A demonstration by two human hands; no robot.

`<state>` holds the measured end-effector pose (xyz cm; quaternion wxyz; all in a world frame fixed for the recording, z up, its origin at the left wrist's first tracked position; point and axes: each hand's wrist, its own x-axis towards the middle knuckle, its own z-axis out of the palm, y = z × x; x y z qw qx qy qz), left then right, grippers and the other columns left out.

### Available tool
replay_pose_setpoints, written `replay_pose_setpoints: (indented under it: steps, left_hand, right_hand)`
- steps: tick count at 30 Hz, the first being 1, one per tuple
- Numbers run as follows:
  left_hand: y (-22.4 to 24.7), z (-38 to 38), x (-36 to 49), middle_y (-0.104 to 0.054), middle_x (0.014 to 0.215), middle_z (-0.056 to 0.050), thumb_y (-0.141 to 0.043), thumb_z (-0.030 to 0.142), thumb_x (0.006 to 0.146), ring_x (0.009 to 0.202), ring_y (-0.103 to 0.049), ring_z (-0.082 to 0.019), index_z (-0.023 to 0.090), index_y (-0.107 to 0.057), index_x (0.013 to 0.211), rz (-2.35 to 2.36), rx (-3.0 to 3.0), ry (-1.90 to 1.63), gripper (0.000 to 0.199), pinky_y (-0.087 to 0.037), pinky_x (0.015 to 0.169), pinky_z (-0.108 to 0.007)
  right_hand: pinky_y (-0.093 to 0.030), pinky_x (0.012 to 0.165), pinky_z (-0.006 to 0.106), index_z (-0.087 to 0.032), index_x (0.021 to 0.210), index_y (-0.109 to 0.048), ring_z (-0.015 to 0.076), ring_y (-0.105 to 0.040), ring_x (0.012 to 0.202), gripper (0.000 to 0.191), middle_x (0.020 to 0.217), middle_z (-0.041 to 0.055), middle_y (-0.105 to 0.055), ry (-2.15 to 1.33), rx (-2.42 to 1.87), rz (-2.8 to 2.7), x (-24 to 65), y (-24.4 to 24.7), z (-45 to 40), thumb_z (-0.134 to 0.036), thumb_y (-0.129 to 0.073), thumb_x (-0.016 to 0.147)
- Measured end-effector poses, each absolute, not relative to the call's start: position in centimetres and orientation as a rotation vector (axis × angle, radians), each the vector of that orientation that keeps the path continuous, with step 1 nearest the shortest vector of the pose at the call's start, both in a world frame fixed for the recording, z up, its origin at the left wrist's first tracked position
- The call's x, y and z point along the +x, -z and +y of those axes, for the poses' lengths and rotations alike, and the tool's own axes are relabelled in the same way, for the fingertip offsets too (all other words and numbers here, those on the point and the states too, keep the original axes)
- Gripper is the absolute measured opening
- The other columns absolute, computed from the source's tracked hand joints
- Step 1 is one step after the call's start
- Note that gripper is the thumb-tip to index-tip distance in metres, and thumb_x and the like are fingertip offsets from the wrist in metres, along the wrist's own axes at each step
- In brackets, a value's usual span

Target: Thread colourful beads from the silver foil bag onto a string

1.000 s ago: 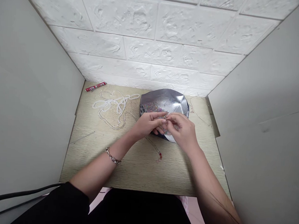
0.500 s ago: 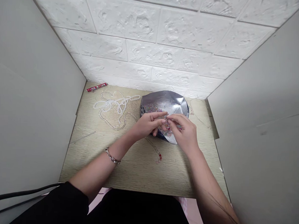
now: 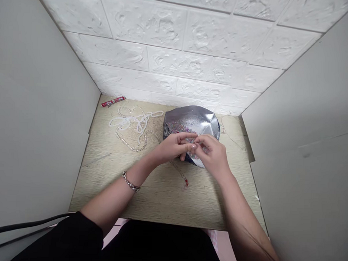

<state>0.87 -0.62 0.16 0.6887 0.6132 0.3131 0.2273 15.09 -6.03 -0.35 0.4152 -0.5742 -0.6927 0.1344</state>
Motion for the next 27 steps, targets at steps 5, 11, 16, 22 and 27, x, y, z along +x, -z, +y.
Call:
replay_pose_setpoints:
  steps: [5, 11, 16, 22, 27]
  left_hand:
    - [-0.04, -0.58, 0.9, -0.057, 0.064, 0.0, -0.052, 0.034, 0.073, 0.042, -0.045, -0.002, 0.012, -0.053, 0.072, 0.726, 1.449, -0.576, 0.022, -0.031, 0.041, -0.016]
    - [-0.21, -0.77, 0.78, -0.043, 0.051, 0.005, -0.052, 0.035, 0.073, 0.042, -0.034, -0.002, 0.013, -0.051, 0.065, 0.771, 1.557, -0.682, 0.023, -0.025, 0.041, -0.017]
    - [-0.16, -0.94, 0.81, -0.037, 0.05, 0.005, -0.054, 0.034, 0.071, 0.047, -0.031, -0.004, 0.013, -0.053, 0.065, 0.833, 1.612, -0.828, 0.022, -0.024, 0.043, -0.018]
    - [-0.16, -1.32, 0.86, -0.035, 0.046, 0.005, -0.054, 0.034, 0.07, 0.044, -0.027, -0.004, 0.012, -0.056, 0.065, 0.87, 1.686, -0.869, 0.022, -0.021, 0.041, -0.018]
    - [-0.15, -1.48, 0.83, -0.031, 0.045, 0.006, -0.052, 0.032, 0.072, 0.043, -0.025, -0.004, 0.012, -0.058, 0.066, 0.854, 1.752, -0.876, 0.021, -0.02, 0.04, -0.018]
  right_hand:
    - [-0.04, 0.056, 0.02, -0.018, 0.072, -0.054, 0.0091, -0.049, 0.063, 0.008, 0.071, 0.0008, -0.055, -0.277, -1.429, -1.67, 15.2, 0.25, -6.04, -0.018, -0.046, 0.074]
    - [-0.044, 0.063, 0.025, -0.02, 0.082, -0.061, 0.0117, -0.054, 0.073, 0.013, 0.08, 0.0021, -0.06, -0.436, -1.382, -1.551, 15.43, 0.33, -5.88, -0.023, -0.049, 0.075]
    - [-0.046, 0.065, 0.026, -0.021, 0.081, -0.064, 0.0119, -0.056, 0.073, 0.013, 0.082, 0.0013, -0.061, -0.596, -1.353, -1.377, 15.52, 0.33, -5.79, -0.023, -0.054, 0.072]
    - [-0.045, 0.056, 0.025, -0.022, 0.082, -0.065, 0.0073, -0.052, 0.055, 0.015, 0.081, -0.0001, -0.061, -0.764, -1.31, -1.241, 15.46, 0.39, -5.86, -0.026, -0.059, 0.069]
    - [-0.044, 0.056, 0.023, -0.025, 0.082, -0.066, 0.0065, -0.052, 0.056, 0.015, 0.079, -0.0013, -0.062, -0.829, -1.272, -1.205, 15.57, 0.47, -5.89, -0.027, -0.06, 0.068]
